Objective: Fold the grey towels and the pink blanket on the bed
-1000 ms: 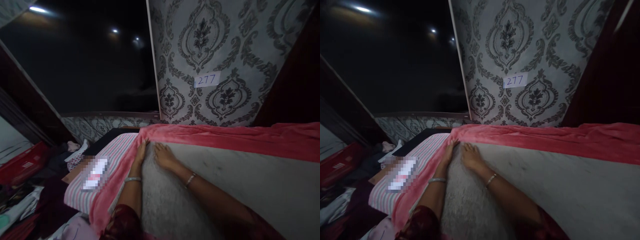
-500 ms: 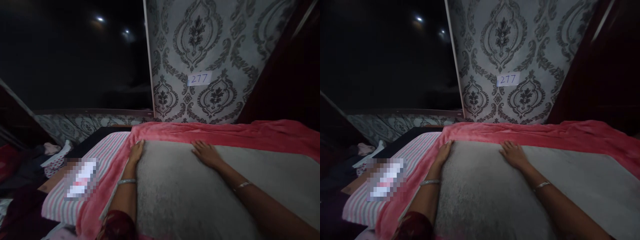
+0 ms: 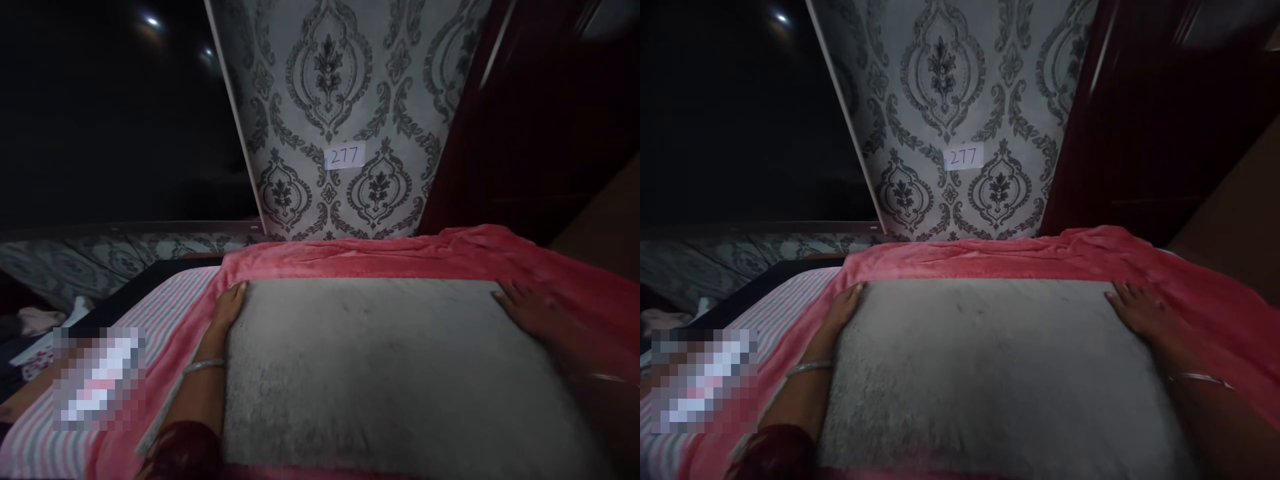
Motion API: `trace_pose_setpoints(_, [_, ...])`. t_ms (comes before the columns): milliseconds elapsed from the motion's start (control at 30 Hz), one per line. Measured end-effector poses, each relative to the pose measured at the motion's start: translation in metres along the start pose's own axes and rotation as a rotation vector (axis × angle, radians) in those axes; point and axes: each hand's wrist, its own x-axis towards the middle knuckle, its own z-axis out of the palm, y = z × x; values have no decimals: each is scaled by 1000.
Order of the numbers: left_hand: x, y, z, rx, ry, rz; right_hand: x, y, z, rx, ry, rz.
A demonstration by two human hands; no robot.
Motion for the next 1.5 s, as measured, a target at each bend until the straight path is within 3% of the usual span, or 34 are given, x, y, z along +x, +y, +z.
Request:
trace_pose_setpoints(67, [-3, 7, -1, 80, 1, 28, -6, -19, -17, 18, -98, 109])
trace_pose_setpoints(167, [-10, 21, -5, 178, -3, 42, -23, -74, -41, 2, -76, 149])
trace_pose_setpoints(267, [-20, 38, -12, 240, -9, 49, -59, -149, -55, 28, -86, -76])
trace_pose_setpoints(367, [-35, 56, -15, 287, -38, 101, -105, -224, -63, 107, -187, -432])
trace_pose_setpoints(467, [-55, 70, -8, 315, -120, 206, -135, -271, -70, 224, -323, -736])
trace_pose_setpoints(533, [-70, 72, 2, 382, -204, 274, -134, -276, -72, 250, -341, -745])
trace_pose_setpoints(600, [-82, 69, 12, 439, -223, 307, -122, -255, -74, 211, -335, -622])
trace_pose_setpoints(733, [-93, 67, 22, 420, -132, 317, -98, -161, -76, 39, -306, -219])
trace_pose_setpoints(867, [-94, 74, 19, 391, -107, 274, -101, -62, -81, -54, -301, 140])
trace_pose_setpoints(967, [-95, 78, 17, 373, -105, 253, -114, -17, -89, -57, -327, 239])
trace_pose_setpoints(1033, [-97, 80, 17, 367, -111, 261, -121, -7, -96, -66, -332, 256])
trace_pose_setpoints(1100, [-98, 81, 16, 369, -123, 276, -127, -14, -103, -85, -304, 268])
trace_pose_setpoints(1167, [-101, 85, 13, 381, -137, 290, -135, -39, -108, -82, -235, 206])
trace_pose_setpoints(1267, [-115, 100, 10, 414, -187, 307, -156, -104, -111, 2, -167, -75])
trace_pose_setpoints(1367, [-146, 124, 13, 412, -262, 416, -187, -183, -112, 130, -197, -399])
trace_pose_setpoints(1433, [-171, 138, 20, 378, -326, 492, -206, -226, -110, 195, -244, -543])
trace_pose_setpoints(1500, [-193, 146, 30, 349, -381, 504, -219, -252, -106, 222, -298, -618])
